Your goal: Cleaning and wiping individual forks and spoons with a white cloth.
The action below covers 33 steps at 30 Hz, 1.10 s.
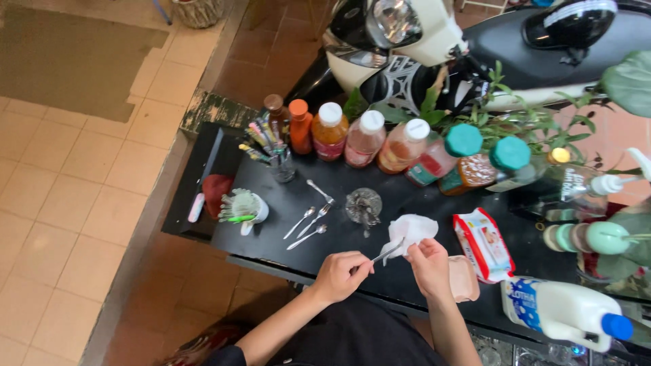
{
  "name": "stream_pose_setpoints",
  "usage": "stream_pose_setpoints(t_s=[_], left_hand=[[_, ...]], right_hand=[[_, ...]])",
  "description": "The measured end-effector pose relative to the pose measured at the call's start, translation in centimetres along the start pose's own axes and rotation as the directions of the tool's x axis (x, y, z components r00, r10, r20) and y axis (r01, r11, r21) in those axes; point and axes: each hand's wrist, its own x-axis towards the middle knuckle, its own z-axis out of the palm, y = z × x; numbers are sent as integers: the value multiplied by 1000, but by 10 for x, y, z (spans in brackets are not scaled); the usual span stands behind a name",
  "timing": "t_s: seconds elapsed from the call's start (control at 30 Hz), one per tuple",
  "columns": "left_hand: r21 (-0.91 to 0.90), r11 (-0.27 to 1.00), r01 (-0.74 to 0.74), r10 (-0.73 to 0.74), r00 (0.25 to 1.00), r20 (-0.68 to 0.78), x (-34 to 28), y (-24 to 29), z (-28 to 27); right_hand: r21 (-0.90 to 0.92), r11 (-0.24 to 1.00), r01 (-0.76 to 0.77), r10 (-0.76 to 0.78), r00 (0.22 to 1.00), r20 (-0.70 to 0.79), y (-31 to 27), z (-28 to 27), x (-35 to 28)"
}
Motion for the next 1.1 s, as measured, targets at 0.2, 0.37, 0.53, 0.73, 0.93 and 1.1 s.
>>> stream_pose_setpoints(t_s=[0.2, 0.37, 0.53, 0.73, 0.93, 1.1], left_hand=[[74, 991, -111, 97, 981, 165, 1, -12, 40], [21, 994, 110, -112, 961, 251, 7, 11, 59], [45, 987, 155, -162, 943, 289, 2, 10, 70], [-13, 995, 102, -96, 966, 239, 4, 9, 59], [61, 986, 153, -163, 961, 222, -1, 2, 31], [68, 988, 138, -149, 966, 209, -5, -7, 2]], right_hand=[[-418, 908, 22, -37, 999, -28, -73, 42, -15], [-398, 917, -22, 16, 1000, -17, -29, -7, -12], [-211, 975, -70, 97, 988, 119, -85, 33, -21], [-539, 842, 13, 15, 999, 48, -42, 7, -14], [-359, 933, -6, 29, 998, 60, -15, 14, -14], [-349, 936, 48, -25, 997, 71, -55, 81, -20]])
